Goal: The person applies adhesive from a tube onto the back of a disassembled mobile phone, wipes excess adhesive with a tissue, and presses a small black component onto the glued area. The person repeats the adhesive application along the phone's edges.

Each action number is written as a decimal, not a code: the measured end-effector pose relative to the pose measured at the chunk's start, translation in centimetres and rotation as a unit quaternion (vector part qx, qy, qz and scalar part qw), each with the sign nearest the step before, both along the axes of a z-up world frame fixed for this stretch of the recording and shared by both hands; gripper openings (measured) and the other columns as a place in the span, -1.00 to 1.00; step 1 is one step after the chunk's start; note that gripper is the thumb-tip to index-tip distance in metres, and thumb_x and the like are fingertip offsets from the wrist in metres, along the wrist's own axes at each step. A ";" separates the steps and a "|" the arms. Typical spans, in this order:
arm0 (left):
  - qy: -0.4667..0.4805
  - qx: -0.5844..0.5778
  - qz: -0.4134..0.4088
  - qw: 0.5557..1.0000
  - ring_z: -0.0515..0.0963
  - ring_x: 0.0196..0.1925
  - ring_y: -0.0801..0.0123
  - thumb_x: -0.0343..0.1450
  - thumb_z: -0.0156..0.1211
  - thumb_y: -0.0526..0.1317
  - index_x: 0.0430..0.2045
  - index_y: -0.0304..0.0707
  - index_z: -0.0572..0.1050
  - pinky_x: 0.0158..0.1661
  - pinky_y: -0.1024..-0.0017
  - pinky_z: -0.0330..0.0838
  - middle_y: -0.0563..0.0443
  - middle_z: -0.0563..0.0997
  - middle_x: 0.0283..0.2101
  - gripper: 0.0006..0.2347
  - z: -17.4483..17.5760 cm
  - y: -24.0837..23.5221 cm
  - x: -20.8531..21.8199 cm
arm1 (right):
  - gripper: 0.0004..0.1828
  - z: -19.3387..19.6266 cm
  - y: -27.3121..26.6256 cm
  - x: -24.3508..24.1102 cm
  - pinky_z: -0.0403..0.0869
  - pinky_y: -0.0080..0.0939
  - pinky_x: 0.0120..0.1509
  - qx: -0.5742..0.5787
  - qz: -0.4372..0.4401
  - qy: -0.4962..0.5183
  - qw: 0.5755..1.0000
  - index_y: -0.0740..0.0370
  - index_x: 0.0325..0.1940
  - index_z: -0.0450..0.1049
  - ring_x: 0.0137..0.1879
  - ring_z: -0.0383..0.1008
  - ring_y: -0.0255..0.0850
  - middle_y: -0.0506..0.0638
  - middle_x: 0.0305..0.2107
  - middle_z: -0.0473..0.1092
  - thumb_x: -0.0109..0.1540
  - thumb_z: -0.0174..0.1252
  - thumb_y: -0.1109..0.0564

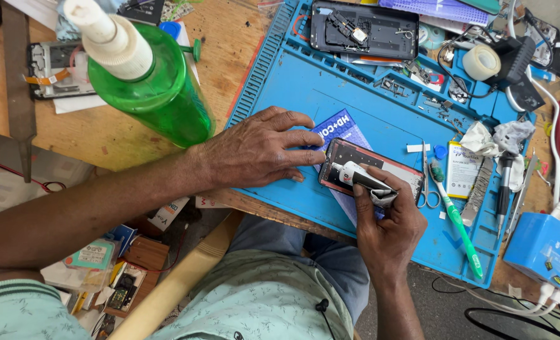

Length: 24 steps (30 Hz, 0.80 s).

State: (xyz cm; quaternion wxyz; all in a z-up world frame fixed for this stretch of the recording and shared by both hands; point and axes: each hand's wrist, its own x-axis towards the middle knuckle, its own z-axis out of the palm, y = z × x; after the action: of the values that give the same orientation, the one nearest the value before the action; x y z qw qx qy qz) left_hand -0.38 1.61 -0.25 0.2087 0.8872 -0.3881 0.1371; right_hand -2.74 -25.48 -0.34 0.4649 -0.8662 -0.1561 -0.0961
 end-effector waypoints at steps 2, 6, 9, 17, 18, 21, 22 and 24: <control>0.004 0.004 0.001 1.000 0.39 0.30 0.09 0.34 0.35 -0.01 0.11 -0.04 0.52 0.22 0.11 0.30 0.05 0.50 0.17 -0.56 0.1 0.0 0.0 | -0.70 -0.2 -0.1 0.0 0.56 -0.35 -0.10 0.022 -0.004 0.017 1.000 0.33 0.14 0.48 -0.05 0.59 -0.31 0.07 -0.13 0.58 0.33 0.29 0.25; 0.001 0.004 -0.002 1.000 0.40 0.29 0.09 0.34 0.36 -0.03 0.09 -0.07 0.53 0.20 0.12 0.31 0.03 0.51 0.15 -0.57 0.3 0.0 0.0 | -0.70 -0.8 -0.6 0.3 0.59 -0.36 -0.04 0.118 -0.007 0.060 0.991 0.32 0.15 0.44 -0.01 0.58 -0.31 0.08 -0.07 0.55 0.35 0.26 0.24; 0.002 -0.012 0.005 1.000 0.42 0.29 0.15 0.34 0.37 -0.05 0.06 -0.11 0.54 0.21 0.15 0.33 0.05 0.53 0.14 -0.59 0.4 0.1 0.1 | -0.73 -1.0 -1.2 0.6 0.61 -0.28 0.16 0.185 -0.013 0.049 0.981 0.37 0.18 0.44 0.07 0.57 -0.24 0.15 -0.02 0.51 0.41 0.25 0.27; -0.013 0.002 -0.002 1.000 0.43 0.26 0.14 0.34 0.37 -0.07 0.07 -0.11 0.54 0.17 0.16 0.36 0.07 0.55 0.12 -0.60 0.2 -0.2 0.4 | -0.74 -1.4 -1.5 0.6 0.67 -0.08 0.27 0.352 0.002 0.033 0.935 0.39 0.21 0.38 0.14 0.60 -0.12 0.21 0.01 0.49 0.45 0.18 0.30; -0.014 0.004 -0.001 1.000 0.43 0.26 0.14 0.34 0.36 -0.07 0.07 -0.09 0.54 0.17 0.16 0.36 0.08 0.54 0.12 -0.59 0.2 -0.2 0.4 | -0.74 -1.5 -1.4 0.7 0.67 -0.09 0.26 0.351 0.005 0.030 0.936 0.39 0.21 0.38 0.15 0.59 -0.12 0.21 0.00 0.49 0.45 0.18 0.31; -0.020 0.017 0.002 1.000 0.43 0.26 0.14 0.34 0.36 -0.06 0.09 -0.07 0.53 0.17 0.15 0.36 0.09 0.54 0.13 -0.58 0.1 -0.3 0.3 | -0.74 -1.6 -1.6 0.7 0.67 -0.10 0.24 0.355 0.007 0.037 0.934 0.38 0.22 0.38 0.14 0.60 -0.11 0.22 -0.02 0.50 0.45 0.18 0.30; -0.022 0.021 0.002 1.000 0.43 0.26 0.14 0.34 0.35 -0.05 0.09 -0.07 0.52 0.17 0.15 0.36 0.09 0.53 0.13 -0.58 0.1 -0.4 0.2 | -0.73 -1.6 -1.7 0.6 0.67 -0.10 0.24 0.354 0.006 0.038 0.935 0.38 0.22 0.38 0.14 0.60 -0.11 0.22 -0.02 0.50 0.44 0.18 0.31; -0.026 0.030 0.000 0.999 0.43 0.26 0.13 0.34 0.35 -0.05 0.09 -0.07 0.52 0.17 0.15 0.36 0.08 0.53 0.12 -0.57 0.2 -0.4 0.4 | -0.73 -1.7 -1.7 0.6 0.67 -0.10 0.25 0.353 0.001 0.038 0.935 0.38 0.22 0.38 0.14 0.60 -0.10 0.22 -0.01 0.50 0.44 0.19 0.32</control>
State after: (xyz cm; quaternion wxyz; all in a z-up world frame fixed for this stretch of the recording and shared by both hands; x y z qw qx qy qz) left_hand -0.02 1.21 -0.09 0.1721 0.8890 -0.3975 0.1485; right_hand -2.11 -27.15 -2.03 0.7461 -0.6494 -0.0954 -0.1118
